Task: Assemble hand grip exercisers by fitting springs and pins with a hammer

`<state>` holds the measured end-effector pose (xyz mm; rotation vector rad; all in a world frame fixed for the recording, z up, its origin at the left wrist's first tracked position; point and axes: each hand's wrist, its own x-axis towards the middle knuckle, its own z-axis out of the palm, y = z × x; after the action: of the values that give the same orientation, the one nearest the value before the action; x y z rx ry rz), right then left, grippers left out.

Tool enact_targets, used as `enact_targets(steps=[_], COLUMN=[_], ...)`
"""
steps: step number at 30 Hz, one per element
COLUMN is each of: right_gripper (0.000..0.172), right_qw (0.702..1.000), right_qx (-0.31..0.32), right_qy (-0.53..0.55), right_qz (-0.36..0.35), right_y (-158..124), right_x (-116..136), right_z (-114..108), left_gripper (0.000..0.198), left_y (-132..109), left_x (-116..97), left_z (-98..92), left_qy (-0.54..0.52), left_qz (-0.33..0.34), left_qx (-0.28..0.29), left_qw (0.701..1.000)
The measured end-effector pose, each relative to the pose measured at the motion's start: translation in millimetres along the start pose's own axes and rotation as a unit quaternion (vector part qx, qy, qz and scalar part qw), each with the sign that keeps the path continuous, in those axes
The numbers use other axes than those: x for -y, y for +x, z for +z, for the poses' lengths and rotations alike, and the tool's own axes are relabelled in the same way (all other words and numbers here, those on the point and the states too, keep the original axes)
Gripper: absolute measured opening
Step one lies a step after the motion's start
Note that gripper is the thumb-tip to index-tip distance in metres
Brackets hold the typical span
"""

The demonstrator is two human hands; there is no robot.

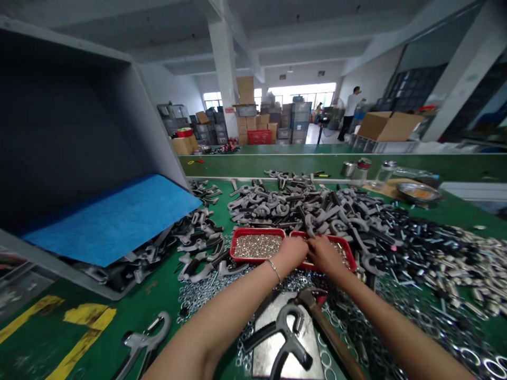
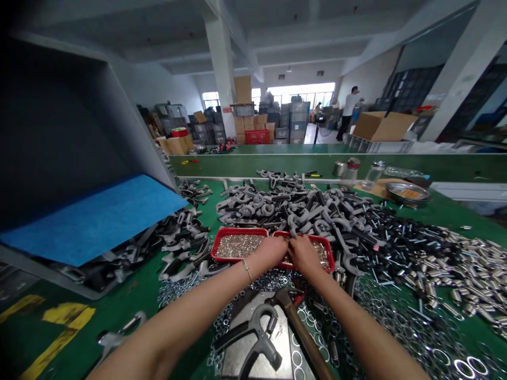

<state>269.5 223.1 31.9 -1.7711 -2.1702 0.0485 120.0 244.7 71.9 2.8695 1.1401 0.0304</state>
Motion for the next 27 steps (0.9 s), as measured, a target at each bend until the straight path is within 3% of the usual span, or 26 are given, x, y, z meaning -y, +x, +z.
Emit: enact_targets(steps=[5, 12, 27], right_gripper=[0.018, 0.016, 0.015], right_qw=[0.999, 0.998, 0.998], right_qx=[0.023, 0.039, -0.048], right_qy=[-0.024, -0.049, 0.034], right_qz=[-0.001, -0.024, 0.019], right_y=[-3.6, 1.1, -8.7], right_x=[-3.1, 6.1, 8.1], right_z=[9.3, 1.7, 1.6], left_gripper=[0.026, 0.018, 0.021], left_y=[2.3, 6.8, 11.8], left_x=[4.1, -3.5, -21.4], left_z=[16.4, 16.0, 13.8], left_qy=[0.000, 0.021, 0.021], left_qz=[-0.019, -0.061, -0.116], left_qx=[0.002, 0.023, 0.038], left_qw=[1.000, 0.998, 0.992])
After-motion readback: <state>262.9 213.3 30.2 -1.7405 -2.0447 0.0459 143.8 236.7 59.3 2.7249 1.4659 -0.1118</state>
